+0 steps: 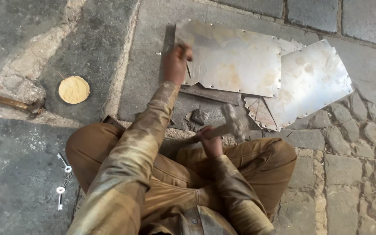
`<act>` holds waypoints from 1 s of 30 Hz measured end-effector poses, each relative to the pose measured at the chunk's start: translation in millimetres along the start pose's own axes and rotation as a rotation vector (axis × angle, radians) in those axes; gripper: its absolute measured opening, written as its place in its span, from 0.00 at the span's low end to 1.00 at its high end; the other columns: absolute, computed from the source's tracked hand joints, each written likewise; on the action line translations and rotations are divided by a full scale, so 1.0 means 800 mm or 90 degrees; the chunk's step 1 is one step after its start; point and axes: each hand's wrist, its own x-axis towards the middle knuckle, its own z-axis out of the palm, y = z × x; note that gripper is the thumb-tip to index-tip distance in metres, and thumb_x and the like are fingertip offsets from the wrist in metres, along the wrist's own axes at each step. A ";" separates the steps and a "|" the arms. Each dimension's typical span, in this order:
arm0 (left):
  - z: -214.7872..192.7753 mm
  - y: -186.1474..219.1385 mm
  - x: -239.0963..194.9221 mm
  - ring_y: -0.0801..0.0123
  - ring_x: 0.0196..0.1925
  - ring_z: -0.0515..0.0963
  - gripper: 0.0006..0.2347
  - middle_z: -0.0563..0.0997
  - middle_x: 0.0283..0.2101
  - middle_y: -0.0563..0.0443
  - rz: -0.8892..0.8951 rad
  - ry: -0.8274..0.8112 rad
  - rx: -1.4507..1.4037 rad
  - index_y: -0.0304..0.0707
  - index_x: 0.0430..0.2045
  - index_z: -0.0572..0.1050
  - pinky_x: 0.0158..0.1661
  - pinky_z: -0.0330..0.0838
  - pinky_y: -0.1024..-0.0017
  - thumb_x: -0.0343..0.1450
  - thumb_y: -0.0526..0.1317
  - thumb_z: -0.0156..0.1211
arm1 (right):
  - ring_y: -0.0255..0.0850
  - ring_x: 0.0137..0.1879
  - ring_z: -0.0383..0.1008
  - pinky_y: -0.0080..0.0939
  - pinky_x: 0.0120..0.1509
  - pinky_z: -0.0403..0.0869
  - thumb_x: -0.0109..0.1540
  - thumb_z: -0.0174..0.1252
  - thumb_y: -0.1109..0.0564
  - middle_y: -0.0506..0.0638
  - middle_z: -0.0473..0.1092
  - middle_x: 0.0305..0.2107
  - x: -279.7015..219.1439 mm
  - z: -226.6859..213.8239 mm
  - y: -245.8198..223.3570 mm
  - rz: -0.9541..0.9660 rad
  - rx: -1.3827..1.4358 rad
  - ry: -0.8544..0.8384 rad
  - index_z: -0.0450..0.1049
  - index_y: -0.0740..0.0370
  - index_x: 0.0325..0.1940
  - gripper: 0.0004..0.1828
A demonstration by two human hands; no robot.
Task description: The person sits on a stone floor and uses a hammer and a metal punch to drive holes into rectangular metal sheets. They repeatedly position the punch on the sheet, strike it with the hammer, and move to the next spot, working through a stack of similar sheets.
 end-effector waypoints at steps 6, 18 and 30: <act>0.004 -0.006 -0.057 0.69 0.28 0.74 0.12 0.78 0.32 0.51 -0.375 -0.504 0.384 0.48 0.53 0.72 0.24 0.71 0.69 0.78 0.44 0.49 | 0.39 0.46 0.76 0.39 0.51 0.78 0.60 0.64 0.69 0.52 0.75 0.39 0.006 -0.031 0.086 0.004 0.104 -0.045 0.71 0.66 0.42 0.10; 0.014 -0.231 0.122 0.56 0.56 0.81 0.23 0.80 0.53 0.36 -0.342 -0.244 0.271 0.31 0.51 0.72 0.56 0.74 0.63 0.66 0.43 0.72 | 0.31 0.25 0.66 0.32 0.26 0.71 0.62 0.58 0.63 0.46 0.66 0.28 0.010 -0.010 -0.031 0.114 0.029 0.059 0.59 0.60 0.68 0.30; -0.017 -0.225 0.169 0.59 0.44 0.87 0.17 0.86 0.39 0.37 -0.388 -0.231 0.312 0.28 0.34 0.80 0.49 0.78 0.66 0.64 0.46 0.76 | 0.32 0.28 0.67 0.33 0.28 0.73 0.67 0.47 0.69 0.53 0.63 0.53 0.153 0.028 -0.096 -0.320 -0.213 -0.081 0.33 0.54 0.84 0.46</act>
